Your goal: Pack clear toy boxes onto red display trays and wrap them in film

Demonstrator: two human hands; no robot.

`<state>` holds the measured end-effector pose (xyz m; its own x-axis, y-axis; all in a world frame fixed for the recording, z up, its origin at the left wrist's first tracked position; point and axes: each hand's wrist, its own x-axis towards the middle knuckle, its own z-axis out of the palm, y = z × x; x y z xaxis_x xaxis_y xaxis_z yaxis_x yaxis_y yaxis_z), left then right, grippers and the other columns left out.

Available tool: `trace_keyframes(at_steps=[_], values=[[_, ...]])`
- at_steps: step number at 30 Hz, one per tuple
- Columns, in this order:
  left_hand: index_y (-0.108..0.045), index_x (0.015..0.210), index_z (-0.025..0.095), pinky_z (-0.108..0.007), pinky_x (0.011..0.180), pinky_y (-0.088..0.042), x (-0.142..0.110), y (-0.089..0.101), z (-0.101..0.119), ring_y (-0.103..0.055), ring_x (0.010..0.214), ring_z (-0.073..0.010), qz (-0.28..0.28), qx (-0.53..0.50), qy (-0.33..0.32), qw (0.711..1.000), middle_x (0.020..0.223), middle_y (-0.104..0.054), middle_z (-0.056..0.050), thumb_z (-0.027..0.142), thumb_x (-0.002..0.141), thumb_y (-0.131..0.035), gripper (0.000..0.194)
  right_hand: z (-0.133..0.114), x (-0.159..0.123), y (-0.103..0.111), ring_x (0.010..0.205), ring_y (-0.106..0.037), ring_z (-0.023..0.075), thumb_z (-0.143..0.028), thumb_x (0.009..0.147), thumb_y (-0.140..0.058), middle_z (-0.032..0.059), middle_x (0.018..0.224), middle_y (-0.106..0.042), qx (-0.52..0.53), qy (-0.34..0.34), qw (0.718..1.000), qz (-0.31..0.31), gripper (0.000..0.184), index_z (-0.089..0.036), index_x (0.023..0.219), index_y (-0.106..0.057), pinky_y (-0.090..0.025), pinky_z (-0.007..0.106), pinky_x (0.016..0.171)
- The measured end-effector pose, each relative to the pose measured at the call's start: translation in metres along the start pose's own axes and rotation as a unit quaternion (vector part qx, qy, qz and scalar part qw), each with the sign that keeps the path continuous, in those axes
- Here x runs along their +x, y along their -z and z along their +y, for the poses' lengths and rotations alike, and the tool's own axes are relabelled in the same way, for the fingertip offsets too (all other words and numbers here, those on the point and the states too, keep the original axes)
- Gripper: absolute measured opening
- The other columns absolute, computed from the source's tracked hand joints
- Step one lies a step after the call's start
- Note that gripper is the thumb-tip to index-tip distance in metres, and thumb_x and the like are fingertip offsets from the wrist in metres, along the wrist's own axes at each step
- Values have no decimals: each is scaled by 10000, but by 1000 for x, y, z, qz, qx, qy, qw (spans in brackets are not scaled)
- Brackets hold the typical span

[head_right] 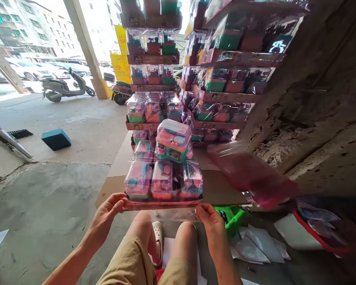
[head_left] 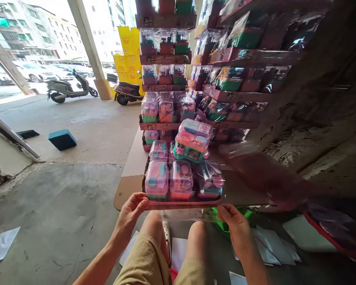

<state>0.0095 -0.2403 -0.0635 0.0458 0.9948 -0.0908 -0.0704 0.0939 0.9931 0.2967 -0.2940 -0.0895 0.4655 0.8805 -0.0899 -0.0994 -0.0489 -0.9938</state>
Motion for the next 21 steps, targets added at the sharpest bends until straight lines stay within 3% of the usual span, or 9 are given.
trace_keyframes(at_steps=[5, 7, 10, 21], values=[[-636, 684, 152, -218, 595, -386, 1, -4, -1, -466, 579, -109, -60, 25, 14, 998, 572, -554, 21, 512, 663, -687, 364, 10, -1, 3, 649, -530, 146, -555, 528, -771, -2, 668, -622, 14, -15, 999, 27, 430, -191, 730, -661, -449, 254, 609], [-635, 620, 146, -221, 611, -390, 1, -3, -4, -481, 594, -115, -58, 36, 10, 998, 577, -573, 7, 496, 675, -677, 357, 10, -2, 3, 650, -543, 156, -559, 476, -786, 12, 679, -640, 12, -29, 999, 34, 456, -189, 717, -673, -460, 267, 604], [-681, 683, 142, -237, 633, -415, 1, 2, -6, -519, 607, -134, -41, 55, 4, 998, 599, -623, -13, 480, 685, -668, 339, 9, -2, 3, 637, -545, 158, -539, 439, -799, 14, 671, -645, -1, -45, 998, 38, 443, -195, 694, -683, -465, 276, 602], [-650, 597, 152, -233, 602, -439, -3, 2, -10, -559, 575, -142, -30, 141, -59, 988, 568, -642, -21, 450, 732, -623, 328, 15, -2, 14, 608, -475, 158, -619, 502, -736, 0, 604, -543, -73, 13, 996, 45, 457, -200, 650, -629, -413, 278, 547]])
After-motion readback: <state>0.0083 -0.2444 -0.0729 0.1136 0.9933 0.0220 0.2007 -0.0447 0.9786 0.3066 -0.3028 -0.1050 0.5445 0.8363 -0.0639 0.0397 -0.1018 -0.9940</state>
